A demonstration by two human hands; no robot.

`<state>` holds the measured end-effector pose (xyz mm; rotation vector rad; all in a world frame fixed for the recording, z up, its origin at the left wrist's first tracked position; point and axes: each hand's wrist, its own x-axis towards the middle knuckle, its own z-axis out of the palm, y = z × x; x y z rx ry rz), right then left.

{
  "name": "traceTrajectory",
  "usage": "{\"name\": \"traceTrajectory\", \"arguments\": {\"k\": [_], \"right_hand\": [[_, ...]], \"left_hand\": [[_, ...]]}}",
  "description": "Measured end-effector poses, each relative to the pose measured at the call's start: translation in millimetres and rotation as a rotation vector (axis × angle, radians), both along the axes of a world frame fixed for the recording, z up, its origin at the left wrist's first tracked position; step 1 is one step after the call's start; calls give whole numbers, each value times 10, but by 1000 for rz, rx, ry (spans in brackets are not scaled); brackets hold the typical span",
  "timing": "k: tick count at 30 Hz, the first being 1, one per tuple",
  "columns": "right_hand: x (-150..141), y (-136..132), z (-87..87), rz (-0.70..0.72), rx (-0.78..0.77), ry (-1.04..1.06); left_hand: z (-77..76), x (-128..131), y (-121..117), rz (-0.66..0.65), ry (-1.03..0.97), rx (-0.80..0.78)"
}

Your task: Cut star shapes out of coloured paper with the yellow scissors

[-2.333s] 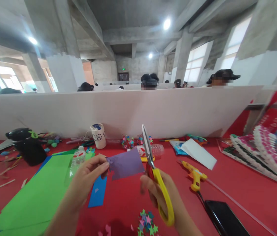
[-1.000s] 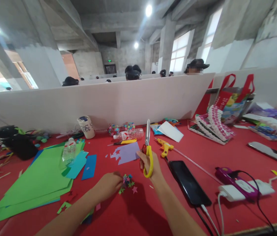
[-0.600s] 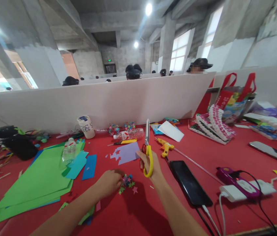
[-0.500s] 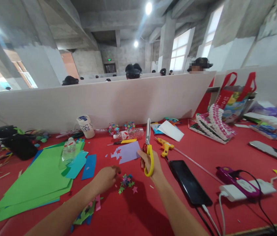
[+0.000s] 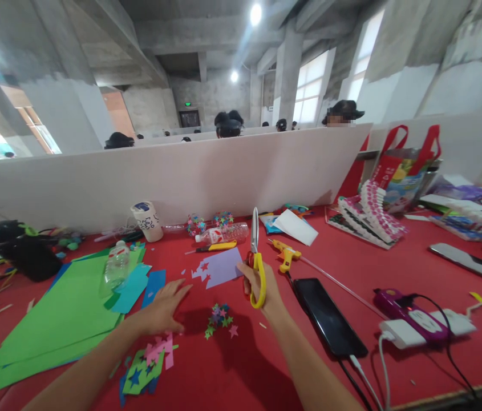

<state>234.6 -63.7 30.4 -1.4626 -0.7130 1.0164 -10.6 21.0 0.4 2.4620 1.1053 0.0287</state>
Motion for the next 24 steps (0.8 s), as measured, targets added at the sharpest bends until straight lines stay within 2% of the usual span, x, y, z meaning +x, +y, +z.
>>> {"name": "traceTrajectory", "arguments": {"k": [4, 9, 14, 20, 21, 24], "right_hand": [[21, 8, -24, 18, 13, -8], [-1, 12, 0, 62, 23, -27], [-54, -6, 51, 112, 32, -42], [-100, -52, 128, 195, 29, -77], [-108, -65, 144, 204, 32, -87], [-128, -100, 173, 216, 65, -113]], "left_hand": [[93, -64, 115, 56, -126, 7], [173, 54, 106, 165, -395, -40], [393, 235, 14, 221, -643, -245], [703, 350, -184, 217, -803, -520], [736, 362, -216, 220, -847, -608], [799, 393, -269, 223, -870, -635]]}}
